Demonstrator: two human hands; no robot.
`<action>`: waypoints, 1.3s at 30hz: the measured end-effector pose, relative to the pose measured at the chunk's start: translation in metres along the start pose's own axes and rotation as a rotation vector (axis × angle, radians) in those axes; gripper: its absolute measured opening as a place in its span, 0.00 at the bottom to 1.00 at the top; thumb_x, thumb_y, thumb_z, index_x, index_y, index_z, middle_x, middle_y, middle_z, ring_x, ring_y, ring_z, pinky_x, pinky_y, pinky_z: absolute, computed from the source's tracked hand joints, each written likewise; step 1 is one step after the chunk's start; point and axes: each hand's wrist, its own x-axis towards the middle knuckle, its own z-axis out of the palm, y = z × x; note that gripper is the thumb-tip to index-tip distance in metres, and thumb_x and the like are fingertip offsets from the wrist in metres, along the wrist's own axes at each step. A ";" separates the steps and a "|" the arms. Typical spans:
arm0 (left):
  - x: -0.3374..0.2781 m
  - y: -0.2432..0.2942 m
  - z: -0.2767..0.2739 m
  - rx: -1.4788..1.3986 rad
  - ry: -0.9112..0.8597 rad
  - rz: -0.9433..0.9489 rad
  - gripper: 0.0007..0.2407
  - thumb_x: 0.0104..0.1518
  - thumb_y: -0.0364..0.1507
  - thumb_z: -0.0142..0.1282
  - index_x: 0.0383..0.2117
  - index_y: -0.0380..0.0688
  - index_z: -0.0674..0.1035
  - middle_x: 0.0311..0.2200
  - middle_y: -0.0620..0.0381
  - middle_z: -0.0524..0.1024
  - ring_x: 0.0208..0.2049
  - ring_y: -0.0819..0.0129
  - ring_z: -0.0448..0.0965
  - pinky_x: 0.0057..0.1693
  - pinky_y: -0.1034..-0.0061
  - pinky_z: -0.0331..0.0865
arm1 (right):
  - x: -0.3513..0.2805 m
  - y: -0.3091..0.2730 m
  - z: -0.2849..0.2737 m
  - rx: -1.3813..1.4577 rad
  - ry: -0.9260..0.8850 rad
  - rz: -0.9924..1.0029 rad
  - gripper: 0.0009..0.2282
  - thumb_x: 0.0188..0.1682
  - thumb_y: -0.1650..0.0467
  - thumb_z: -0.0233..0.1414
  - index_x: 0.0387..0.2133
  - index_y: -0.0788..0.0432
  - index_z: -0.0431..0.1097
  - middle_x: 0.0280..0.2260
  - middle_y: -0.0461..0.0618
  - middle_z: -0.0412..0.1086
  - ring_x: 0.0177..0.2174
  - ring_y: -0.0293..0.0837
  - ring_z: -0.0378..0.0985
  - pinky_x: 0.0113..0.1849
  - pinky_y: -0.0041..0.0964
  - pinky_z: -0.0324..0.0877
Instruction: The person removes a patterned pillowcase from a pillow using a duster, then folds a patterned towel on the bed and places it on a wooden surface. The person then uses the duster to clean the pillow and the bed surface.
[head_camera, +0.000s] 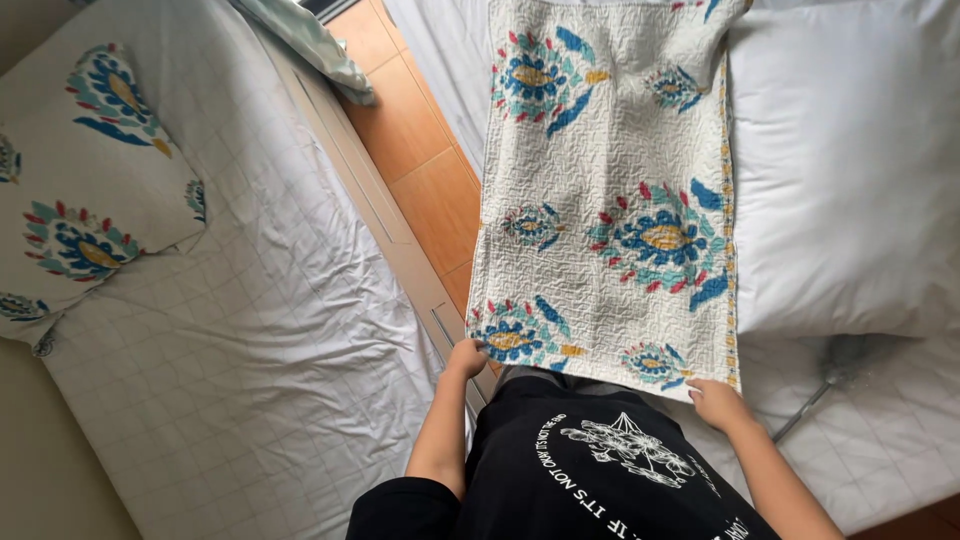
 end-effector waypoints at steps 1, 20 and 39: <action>0.001 0.004 -0.001 0.021 -0.035 -0.033 0.14 0.52 0.26 0.53 0.44 0.43 0.84 0.45 0.40 0.80 0.50 0.51 0.80 0.58 0.66 0.71 | 0.007 -0.005 -0.004 -0.018 -0.070 0.042 0.14 0.52 0.63 0.52 0.50 0.41 0.76 0.49 0.53 0.76 0.49 0.56 0.78 0.52 0.48 0.73; 0.223 0.149 -0.083 -0.417 0.340 0.138 0.15 0.62 0.29 0.49 0.53 0.41 0.77 0.53 0.47 0.78 0.55 0.57 0.79 0.59 0.67 0.72 | 0.223 -0.071 -0.133 0.237 0.816 -0.071 0.26 0.55 0.72 0.57 0.67 0.64 0.58 0.68 0.70 0.48 0.66 0.69 0.49 0.63 0.62 0.47; 0.296 0.140 -0.109 -0.570 0.087 0.021 0.16 0.59 0.36 0.67 0.39 0.37 0.75 0.31 0.63 0.71 0.32 0.78 0.68 0.39 0.79 0.66 | 0.294 -0.015 -0.124 0.781 0.581 0.104 0.12 0.54 0.70 0.63 0.42 0.65 0.70 0.33 0.49 0.74 0.29 0.36 0.74 0.31 0.31 0.69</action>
